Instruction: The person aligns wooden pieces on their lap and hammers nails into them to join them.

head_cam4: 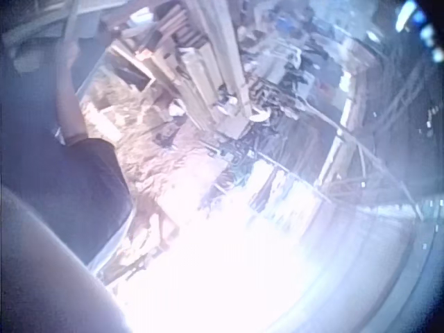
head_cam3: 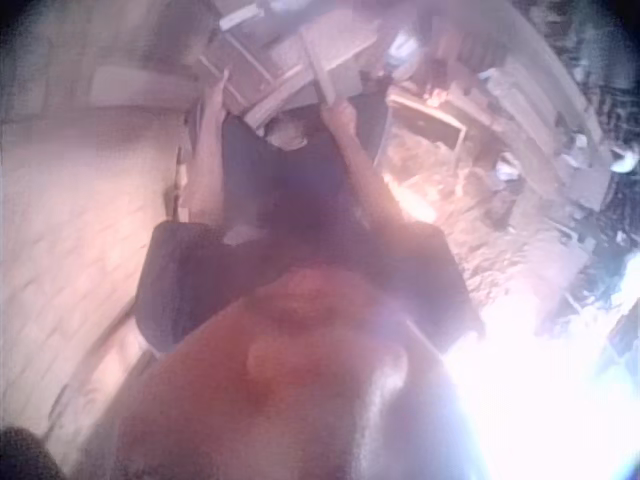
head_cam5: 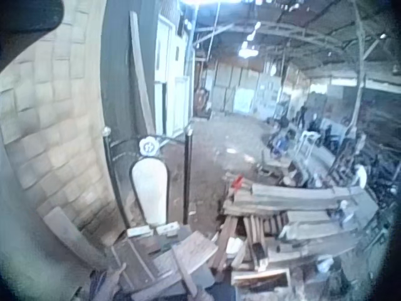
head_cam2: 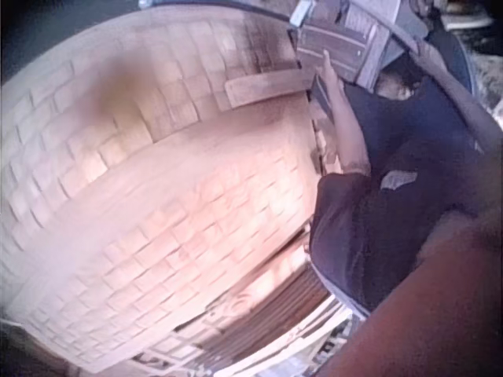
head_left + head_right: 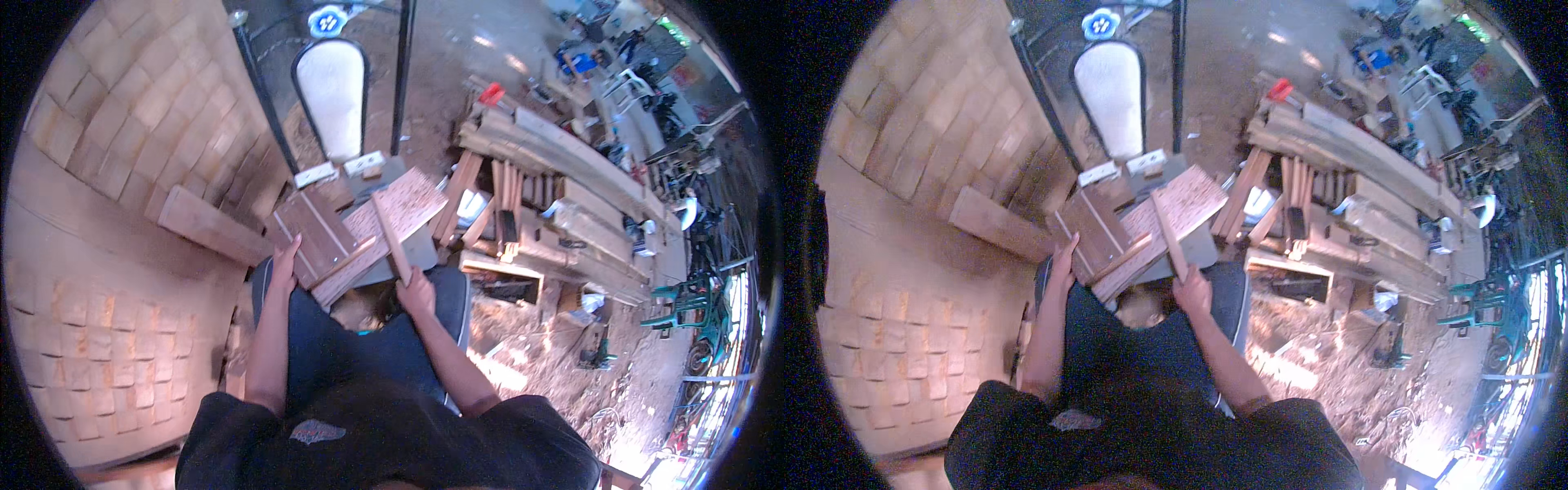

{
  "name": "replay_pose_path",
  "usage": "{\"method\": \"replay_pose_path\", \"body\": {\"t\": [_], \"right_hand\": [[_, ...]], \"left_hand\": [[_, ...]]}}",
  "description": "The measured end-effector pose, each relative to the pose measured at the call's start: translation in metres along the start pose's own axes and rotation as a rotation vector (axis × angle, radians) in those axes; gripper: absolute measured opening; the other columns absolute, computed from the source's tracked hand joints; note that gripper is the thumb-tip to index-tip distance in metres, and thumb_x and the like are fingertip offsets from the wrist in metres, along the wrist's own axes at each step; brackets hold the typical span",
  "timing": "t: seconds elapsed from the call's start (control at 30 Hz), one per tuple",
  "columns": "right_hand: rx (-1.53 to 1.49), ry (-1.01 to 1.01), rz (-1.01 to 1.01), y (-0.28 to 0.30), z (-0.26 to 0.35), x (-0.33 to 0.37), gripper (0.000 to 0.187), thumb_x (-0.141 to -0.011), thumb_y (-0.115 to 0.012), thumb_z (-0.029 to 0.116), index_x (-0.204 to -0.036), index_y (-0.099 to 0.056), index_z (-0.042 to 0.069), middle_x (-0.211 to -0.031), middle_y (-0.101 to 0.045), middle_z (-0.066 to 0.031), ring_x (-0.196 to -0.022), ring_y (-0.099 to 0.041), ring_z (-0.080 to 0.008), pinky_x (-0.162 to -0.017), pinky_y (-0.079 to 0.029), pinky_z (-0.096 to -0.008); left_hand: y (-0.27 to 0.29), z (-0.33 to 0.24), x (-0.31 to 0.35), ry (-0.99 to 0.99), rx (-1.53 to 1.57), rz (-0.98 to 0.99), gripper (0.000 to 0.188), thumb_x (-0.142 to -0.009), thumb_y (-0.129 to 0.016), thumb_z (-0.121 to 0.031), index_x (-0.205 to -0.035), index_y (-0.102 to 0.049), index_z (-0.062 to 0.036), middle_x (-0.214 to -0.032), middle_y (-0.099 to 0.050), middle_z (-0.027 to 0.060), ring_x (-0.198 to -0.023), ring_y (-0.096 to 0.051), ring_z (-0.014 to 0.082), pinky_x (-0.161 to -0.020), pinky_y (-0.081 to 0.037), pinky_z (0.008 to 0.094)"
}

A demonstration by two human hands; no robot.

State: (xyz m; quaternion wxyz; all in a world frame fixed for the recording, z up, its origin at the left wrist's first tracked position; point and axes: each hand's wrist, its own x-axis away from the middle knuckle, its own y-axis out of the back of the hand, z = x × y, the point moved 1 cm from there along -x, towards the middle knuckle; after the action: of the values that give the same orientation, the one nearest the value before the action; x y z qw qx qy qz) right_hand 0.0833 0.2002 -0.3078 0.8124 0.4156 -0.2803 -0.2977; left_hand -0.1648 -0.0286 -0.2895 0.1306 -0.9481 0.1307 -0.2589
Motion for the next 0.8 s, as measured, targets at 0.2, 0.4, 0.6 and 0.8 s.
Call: {"method": "replay_pose_path", "body": {"t": [0.2,0.4,0.6,0.8], "right_hand": [[-0.097,0.026,-0.018,0.008,0.008,0.004,0.06,-0.085,-0.073,0.03,-0.133,-0.05,0.004,-0.115,-0.067,-0.0282,-0.106,-0.066,-0.0469,-0.094,-0.052,-0.0542],[-0.213,0.08,-0.218,0.011,-0.002,0.009,0.065,-0.084,-0.076,0.031,-0.136,-0.047,0.004,-0.13,-0.055,-0.0244,-0.12,-0.056,-0.0449,-0.1,-0.047,-0.0545],[-0.415,0.269,-0.564,0.089,-0.001,0.018,0.052,-0.087,-0.073,0.022,-0.131,-0.052,0.004,-0.119,-0.056,-0.0181,-0.114,-0.056,-0.0365,-0.098,-0.043,-0.0487],[-0.479,0.771,-1.005,0.363,0.133,0.13,0.039,-0.089,-0.06,0.012,-0.126,-0.064,-0.001,-0.127,-0.066,-0.0157,-0.118,-0.061,-0.0268,-0.106,-0.045,-0.0411]], "left_hand": [[0.005,0.008,-0.016,-0.03,0.106,0.114,0.073,-0.094,-0.075,-0.027,-0.152,-0.036,-0.0067,-0.147,-0.05,0.0118,-0.132,-0.053,0.0278,-0.11,-0.045,0.0447],[0.018,0.029,-0.034,0.04,0.337,0.176,0.065,-0.098,-0.065,-0.036,-0.151,-0.039,-0.0064,-0.143,-0.054,0.0121,-0.13,-0.055,0.0286,-0.11,-0.044,0.0444],[0.01,0.042,-0.022,-0.066,0.258,0.122,0.062,-0.099,-0.065,-0.035,-0.149,-0.043,-0.0058,-0.142,-0.055,0.0118,-0.131,-0.053,0.0278,-0.112,-0.041,0.042],[0.037,0.046,-0.031,-0.008,0.177,0.094,0.063,-0.098,-0.067,-0.038,-0.146,-0.047,-0.003,-0.143,-0.055,0.0113,-0.131,-0.053,0.0271,-0.11,-0.043,0.0416]]}}
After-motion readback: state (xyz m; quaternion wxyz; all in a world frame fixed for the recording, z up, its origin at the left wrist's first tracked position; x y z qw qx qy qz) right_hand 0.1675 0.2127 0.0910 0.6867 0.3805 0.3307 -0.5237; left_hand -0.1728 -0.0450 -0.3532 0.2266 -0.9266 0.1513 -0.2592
